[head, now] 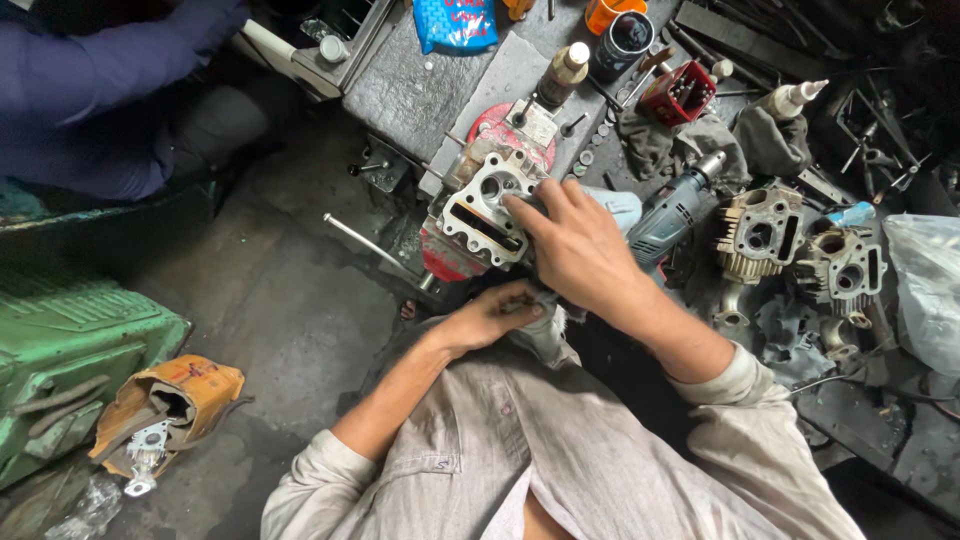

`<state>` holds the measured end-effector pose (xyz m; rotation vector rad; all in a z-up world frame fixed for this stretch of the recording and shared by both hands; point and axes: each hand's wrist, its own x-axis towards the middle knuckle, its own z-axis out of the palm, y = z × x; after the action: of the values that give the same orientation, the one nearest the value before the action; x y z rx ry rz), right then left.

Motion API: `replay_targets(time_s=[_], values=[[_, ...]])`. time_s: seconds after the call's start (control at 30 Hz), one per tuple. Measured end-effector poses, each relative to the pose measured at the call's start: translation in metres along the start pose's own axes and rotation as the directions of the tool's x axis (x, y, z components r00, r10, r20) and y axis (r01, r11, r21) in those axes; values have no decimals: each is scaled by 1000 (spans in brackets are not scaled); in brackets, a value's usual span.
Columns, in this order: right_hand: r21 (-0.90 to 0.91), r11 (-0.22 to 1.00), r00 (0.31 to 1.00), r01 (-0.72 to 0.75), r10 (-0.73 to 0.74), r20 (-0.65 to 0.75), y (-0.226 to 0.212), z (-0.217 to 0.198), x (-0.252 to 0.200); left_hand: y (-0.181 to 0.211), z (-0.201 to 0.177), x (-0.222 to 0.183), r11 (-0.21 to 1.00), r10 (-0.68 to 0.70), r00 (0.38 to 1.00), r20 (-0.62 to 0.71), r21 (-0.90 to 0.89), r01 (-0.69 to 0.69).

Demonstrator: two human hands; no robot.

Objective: The person uses a rotary tool to grind or polish the inner surface of a cylinder head clamped in a bench vise. After finishing, they wipe the part with a cloth and inspect the surface by hand.

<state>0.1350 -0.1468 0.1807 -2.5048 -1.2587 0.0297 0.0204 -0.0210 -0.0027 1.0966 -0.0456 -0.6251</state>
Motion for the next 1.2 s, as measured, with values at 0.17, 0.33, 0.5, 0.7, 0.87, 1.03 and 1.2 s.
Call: replay_targets(time_s=[0.17,0.33,0.5,0.7,0.87,1.03,1.2], values=[[144,989,991,16,-34,128,19,-4,9,-4,6,-5,998,3,1000,-23,64,-2],[-126,985,987,118,-102,127,32,-3,3,-12,-3,-7,997,18,998,-66,75,-13],[-720,683,988,125,-152,27,-16,18,-7,-18,-2,8,998,26,999,-20,-64,-27],[-556,830,963,-49,188,195,-31,-10,27,-7,1,-11,992,74,995,-73,105,-66],[-147,988,990,-48,66,124,10,-48,29,0,-11,-33,994,37,986,-161,108,-20],[-144,975,983,168,-155,100,9,-6,32,10,-17,-37,992,67,995,-72,115,-59],[-154,967,926,-202,239,291,9,29,38,42,-7,-37,895,91,990,104,427,-127]])
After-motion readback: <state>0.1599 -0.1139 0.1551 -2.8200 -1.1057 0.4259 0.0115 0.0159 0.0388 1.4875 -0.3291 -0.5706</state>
